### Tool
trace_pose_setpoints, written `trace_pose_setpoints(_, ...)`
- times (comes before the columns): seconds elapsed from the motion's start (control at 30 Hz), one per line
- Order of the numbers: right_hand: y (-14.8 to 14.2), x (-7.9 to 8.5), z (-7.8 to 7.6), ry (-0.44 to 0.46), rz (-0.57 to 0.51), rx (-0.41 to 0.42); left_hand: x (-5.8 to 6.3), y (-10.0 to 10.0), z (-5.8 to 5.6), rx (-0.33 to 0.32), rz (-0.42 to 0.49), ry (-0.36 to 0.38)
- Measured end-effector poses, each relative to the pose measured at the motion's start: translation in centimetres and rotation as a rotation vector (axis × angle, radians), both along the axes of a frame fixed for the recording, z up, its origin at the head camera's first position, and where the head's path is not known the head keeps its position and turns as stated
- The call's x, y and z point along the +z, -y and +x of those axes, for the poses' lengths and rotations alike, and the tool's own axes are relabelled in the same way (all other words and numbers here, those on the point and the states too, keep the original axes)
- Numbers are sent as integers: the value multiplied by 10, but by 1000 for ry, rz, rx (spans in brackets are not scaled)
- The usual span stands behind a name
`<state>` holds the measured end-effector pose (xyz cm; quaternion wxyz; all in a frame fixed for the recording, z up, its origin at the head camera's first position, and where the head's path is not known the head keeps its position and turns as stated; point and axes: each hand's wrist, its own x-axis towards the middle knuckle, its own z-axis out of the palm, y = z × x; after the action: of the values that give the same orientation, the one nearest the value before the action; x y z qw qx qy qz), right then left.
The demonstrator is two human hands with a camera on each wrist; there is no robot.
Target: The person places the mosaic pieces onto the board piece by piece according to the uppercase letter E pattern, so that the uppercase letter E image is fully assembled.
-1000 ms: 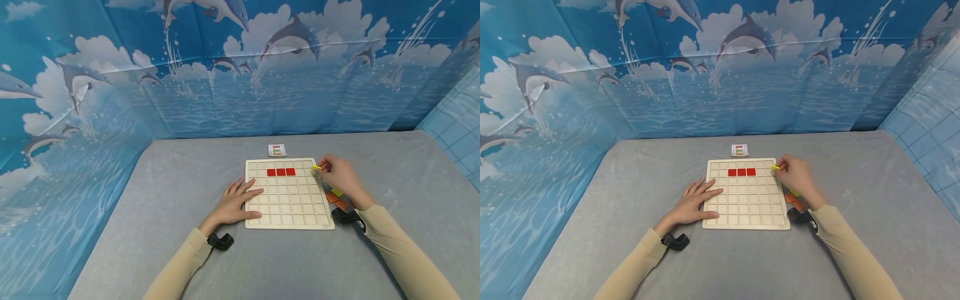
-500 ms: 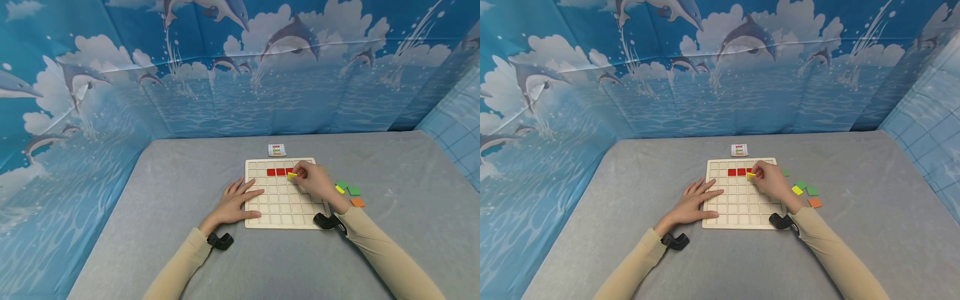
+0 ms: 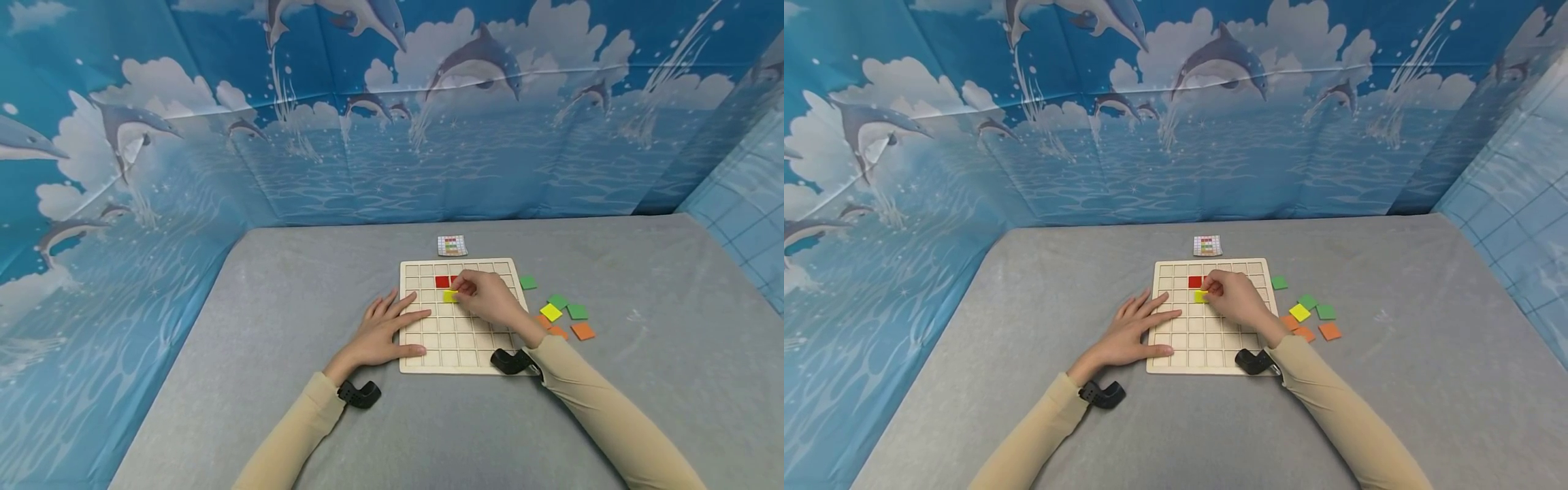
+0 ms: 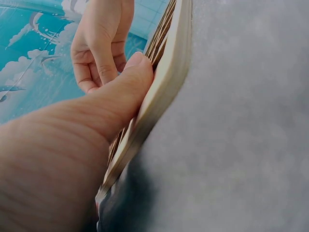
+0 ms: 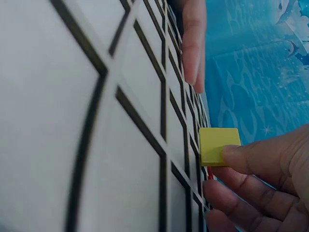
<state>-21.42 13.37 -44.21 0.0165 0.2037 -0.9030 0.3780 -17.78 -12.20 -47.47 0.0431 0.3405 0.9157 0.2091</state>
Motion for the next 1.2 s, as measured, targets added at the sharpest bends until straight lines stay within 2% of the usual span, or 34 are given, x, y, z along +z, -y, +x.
trace_pose_setpoints(0.37,9,0,-1,-43,45,-14,2,0,1,-6,4,3)
trace_pose_setpoints(0.67,9,-1,-2,-33,48,-14,2,0,1,-12,19,-1)
trace_pose_setpoints(1.2,6,-2,2,-52,117,-22,-1,0,0,-8,19,3)
